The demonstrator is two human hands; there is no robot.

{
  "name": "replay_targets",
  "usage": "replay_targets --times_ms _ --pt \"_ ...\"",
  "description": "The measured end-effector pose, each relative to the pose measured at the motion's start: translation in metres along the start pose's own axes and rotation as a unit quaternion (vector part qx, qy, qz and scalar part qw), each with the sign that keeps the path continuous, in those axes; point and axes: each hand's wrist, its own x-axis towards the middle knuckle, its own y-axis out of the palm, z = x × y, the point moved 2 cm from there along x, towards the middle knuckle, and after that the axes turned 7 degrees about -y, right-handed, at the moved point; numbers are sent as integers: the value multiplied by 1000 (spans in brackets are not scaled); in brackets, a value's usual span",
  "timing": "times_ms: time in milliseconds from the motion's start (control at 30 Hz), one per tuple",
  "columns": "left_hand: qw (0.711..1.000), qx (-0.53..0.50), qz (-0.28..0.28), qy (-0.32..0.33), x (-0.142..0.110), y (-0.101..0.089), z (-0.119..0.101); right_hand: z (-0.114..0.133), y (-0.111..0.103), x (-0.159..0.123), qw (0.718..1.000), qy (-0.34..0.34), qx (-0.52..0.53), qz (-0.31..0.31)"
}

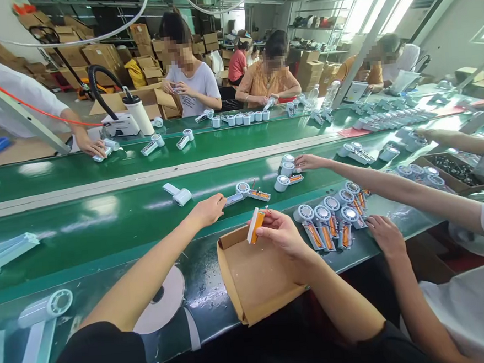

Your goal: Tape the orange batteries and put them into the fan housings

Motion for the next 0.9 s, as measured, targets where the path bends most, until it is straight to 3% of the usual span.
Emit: replay_targets --times_ms 300,467,533,633,733,900 --pt "995 -36 71 -64 23 11 -18 1 1 5 1000 -14 -9 21" --pt "986 -94 114 -79 27 4 -7 -11 -16 38 984 -86 -156 21" --pt "983 -114 119 -85 28 0 -5 -16 -20 60 947 -99 -304 39" --pt "979 -133 108 -111 31 -2 -6 -24 -19 89 869 -81 -479 91" --pt "974 -147 89 -146 35 2 -11 -28 -14 104 816 -59 -556 146" --pt "963 -174 76 -191 44 10 -13 -37 -3 108 698 -15 -674 243"
